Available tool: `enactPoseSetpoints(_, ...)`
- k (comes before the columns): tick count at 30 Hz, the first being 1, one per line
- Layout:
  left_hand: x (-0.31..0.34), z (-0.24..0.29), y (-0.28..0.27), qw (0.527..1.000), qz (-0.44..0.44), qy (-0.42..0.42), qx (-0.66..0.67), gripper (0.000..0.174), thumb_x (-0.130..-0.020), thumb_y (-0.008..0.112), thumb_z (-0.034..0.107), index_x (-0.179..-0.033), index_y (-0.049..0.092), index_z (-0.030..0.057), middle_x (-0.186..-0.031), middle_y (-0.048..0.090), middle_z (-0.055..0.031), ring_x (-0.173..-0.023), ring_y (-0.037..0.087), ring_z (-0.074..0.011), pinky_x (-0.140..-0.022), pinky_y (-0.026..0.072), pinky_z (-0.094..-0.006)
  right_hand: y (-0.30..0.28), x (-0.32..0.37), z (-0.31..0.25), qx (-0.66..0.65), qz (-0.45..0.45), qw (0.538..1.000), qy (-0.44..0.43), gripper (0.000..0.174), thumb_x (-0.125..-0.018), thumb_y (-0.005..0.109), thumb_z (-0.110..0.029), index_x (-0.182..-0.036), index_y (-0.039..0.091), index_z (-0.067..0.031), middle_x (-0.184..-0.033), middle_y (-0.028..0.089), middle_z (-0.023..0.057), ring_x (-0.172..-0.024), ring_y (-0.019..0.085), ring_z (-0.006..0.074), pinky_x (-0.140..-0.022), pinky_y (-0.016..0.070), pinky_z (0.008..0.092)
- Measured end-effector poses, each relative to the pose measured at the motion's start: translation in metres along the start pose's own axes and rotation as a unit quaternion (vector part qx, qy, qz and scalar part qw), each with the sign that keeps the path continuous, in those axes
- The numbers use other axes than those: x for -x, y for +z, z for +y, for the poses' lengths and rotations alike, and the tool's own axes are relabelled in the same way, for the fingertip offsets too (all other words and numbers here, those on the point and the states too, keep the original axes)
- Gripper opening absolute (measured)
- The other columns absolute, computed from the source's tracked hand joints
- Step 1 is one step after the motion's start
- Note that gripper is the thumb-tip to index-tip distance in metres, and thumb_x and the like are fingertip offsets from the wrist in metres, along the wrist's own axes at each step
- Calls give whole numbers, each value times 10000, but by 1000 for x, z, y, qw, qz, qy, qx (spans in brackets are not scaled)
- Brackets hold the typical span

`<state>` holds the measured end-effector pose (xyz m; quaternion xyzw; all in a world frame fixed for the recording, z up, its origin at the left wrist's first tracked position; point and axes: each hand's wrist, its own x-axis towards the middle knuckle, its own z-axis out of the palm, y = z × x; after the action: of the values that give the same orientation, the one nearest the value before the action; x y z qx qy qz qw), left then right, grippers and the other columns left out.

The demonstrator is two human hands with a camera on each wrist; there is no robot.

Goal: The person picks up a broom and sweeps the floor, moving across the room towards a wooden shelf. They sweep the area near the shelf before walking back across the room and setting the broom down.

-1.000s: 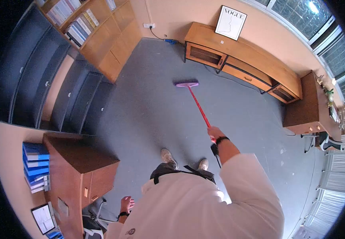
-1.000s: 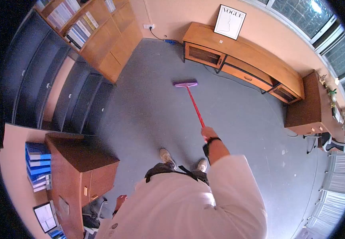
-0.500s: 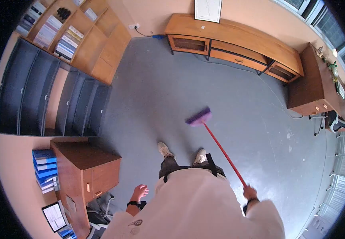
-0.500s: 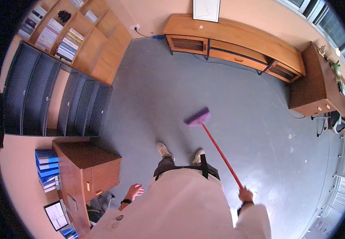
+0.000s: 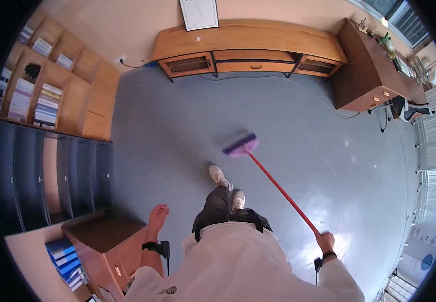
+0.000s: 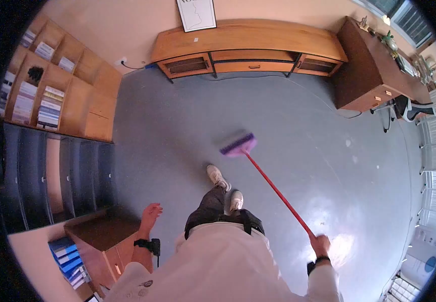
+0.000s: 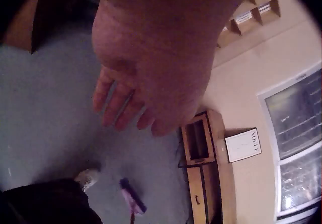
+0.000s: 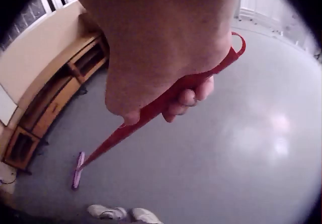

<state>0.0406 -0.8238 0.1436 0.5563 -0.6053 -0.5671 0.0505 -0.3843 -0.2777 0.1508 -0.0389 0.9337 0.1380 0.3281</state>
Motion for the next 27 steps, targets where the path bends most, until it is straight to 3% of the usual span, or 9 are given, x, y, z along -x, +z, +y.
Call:
enactPoseSetpoints(4, -23, -52, 0, 995, -47, -16, 83, 160, -817, 512, 141, -930, 568, 43, -780, 581, -44, -679, 538, -111, -588, 437, -238, -11, -75, -168, -63, -30, 988, -141, 559, -782, 421, -560, -805, 620, -37, -850, 608, 191, -836, 582, 340, -724, 455, 443)
enactPoseSetpoints(9, 3, -99, -10, 953, -71, -289, 56, 246, -830, 509, 239, -980, 541, 46, -833, 594, -88, -718, 570, -186, -633, 472, -320, -64, -117, -448, 27, -1, 900, -435, 319, -839, 423, -342, -917, 603, -91, -927, 604, 153, -866, 581, 319, -723, 472, 441)
enactPoseSetpoints(11, 13, -126, -25, 942, -78, -300, 128, 335, -846, 499, 291, -1084, 484, 55, -935, 597, -130, -782, 586, -236, -687, 477, -363, -113, -117, -525, 5, -4, 918, -397, 276, -819, 451, -249, -999, 602, -104, -1004, 601, 104, -930, 581, 272, -750, 486, 385)
enactPoseSetpoints(13, 28, -27, -15, 963, -73, -248, -71, 347, -846, 488, 279, -1100, 468, 43, -958, 589, -142, -798, 585, -243, -704, 474, -375, -193, -87, -547, -5, 1, 939, -343, 258, -807, 461, -225, -977, 610, -100, -1004, 602, 94, -920, 584, 267, -736, 492, 372)
enactPoseSetpoints(16, -8, -95, -27, 938, -41, -344, 26, 347, -843, 489, 274, -1093, 467, 35, -947, 593, -141, -789, 590, -242, -691, 477, -367, -203, -125, -538, 13, 56, 942, -329, 255, -740, 511, -190, -950, 624, -100, -917, 627, 103, -878, 603, 260, -735, 486, 398)
enactPoseSetpoints(20, -71, -133, -35, 958, -115, -245, 98, 276, -834, 508, 255, -1019, 513, 50, -841, 611, -104, -689, 579, -174, -572, 472, -312, -130, -171, -426, 13, -45, 956, -289, 301, -781, 428, -262, -940, 604, -76, -940, 614, 122, -899, 582, 291, -770, 456, 437)
enactPoseSetpoints(22, -96, -32, -12, 963, -44, -256, 68, 240, -832, 509, 243, -968, 542, 48, -790, 603, -87, -644, 561, -143, -533, 458, -287, -70, -167, -328, 45, -78, 957, -277, 341, -801, 416, -302, -994, 562, -61, -961, 595, 163, -908, 567, 333, -796, 442, 458)
enactPoseSetpoints(25, -157, -17, 0, 977, -76, -190, 60, 231, -829, 514, 254, -958, 549, 66, -801, 598, -62, -636, 553, -139, -528, 445, -267, 9, -119, -173, 92, -106, 976, -168, 387, -850, 373, -366, -963, 548, -41, -927, 594, 179, -888, 571, 348, -777, 457, 449)
enactPoseSetpoints(27, -180, 42, 21, 987, -80, -141, 26, 229, -833, 512, 251, -951, 553, 60, -780, 595, -50, -628, 550, -126, -513, 433, -259, -43, -28, -128, 20, -117, 989, -90, 387, -844, 369, -359, -876, 570, -29, -866, 599, 212, -821, 580, 380, -732, 469, 472)
